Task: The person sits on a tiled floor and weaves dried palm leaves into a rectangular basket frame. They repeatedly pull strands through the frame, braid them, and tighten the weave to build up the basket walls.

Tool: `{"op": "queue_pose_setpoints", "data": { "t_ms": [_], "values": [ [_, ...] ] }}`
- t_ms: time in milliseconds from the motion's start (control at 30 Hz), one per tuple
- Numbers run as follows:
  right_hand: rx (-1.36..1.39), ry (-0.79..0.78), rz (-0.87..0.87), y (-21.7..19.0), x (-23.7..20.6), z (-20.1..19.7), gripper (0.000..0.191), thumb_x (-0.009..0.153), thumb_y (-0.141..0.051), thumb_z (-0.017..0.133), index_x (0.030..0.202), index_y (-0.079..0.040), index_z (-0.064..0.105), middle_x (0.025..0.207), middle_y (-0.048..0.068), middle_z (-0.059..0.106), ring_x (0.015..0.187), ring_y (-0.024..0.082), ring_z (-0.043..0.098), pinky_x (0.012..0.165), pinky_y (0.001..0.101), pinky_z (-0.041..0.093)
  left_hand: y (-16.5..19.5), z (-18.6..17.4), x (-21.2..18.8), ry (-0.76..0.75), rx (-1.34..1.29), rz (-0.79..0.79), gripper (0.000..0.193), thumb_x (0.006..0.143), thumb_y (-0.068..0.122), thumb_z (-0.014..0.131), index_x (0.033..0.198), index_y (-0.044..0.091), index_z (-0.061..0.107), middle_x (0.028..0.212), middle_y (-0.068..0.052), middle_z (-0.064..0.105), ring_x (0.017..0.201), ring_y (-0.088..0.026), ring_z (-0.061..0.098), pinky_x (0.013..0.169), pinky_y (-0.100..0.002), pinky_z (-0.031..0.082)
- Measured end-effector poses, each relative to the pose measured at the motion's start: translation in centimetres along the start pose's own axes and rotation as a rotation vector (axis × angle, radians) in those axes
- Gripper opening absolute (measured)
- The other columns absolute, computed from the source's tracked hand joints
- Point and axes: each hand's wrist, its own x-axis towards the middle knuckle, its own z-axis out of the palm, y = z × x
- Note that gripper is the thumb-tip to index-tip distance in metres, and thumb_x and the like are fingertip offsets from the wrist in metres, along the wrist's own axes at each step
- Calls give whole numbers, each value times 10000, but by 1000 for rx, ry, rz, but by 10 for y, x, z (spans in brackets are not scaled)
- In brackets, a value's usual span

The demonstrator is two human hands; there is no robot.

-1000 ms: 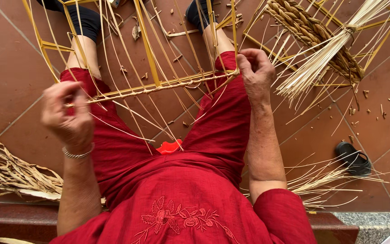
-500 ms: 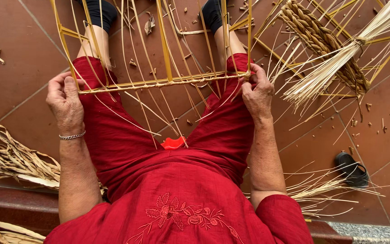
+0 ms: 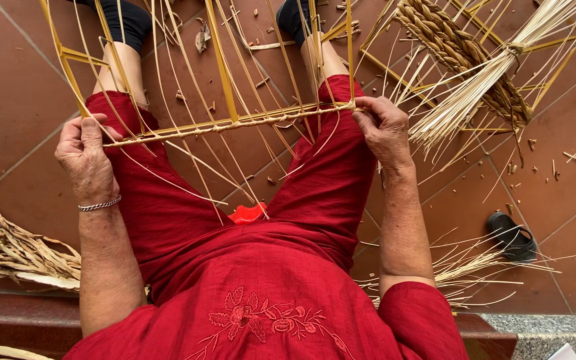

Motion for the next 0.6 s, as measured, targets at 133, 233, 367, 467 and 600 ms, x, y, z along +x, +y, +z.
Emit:
{"op": "queue_pose_setpoints", "data": {
  "t_ms": [133,233,367,467,600],
  "values": [
    [-53,-57,-75,4,8,-7,135,971,-14,768,1086,-85,779,926,32,720,835,101,665,735,261,560,-3,-3,0,-13,5,29,180,1206,120,620,1122,-25,685,850,-33,652,767,-93,608,745,-218,492],
    [118,-152,-15,11,15,-12,147,983,-14,744,1113,-79,770,940,18,725,860,94,664,769,263,549,-2,-6,0,-20,34,40,168,1179,101,620,1109,-33,694,841,-31,665,757,-91,624,723,-215,502],
    [348,-219,207,17,19,-13,193,973,-51,742,1157,-92,778,922,-16,734,823,65,631,750,226,536,2,-8,1,-33,12,41,156,1163,81,621,1109,-34,712,832,-30,672,753,-86,625,728,-208,509],
    [400,-269,320,12,25,-16,226,943,-62,759,1166,-85,792,864,-10,705,739,60,566,663,226,469,5,-9,3,-48,30,32,151,1162,66,608,1111,-32,711,847,-29,684,754,-76,619,735,-199,505],
    [354,-327,340,-6,32,-19,243,967,-80,724,1202,-70,784,937,7,708,817,73,607,735,238,495,7,-7,8,-40,-42,-4,169,1148,108,591,1086,-15,689,827,-12,657,732,-68,599,689,-202,487]
  ]
}}
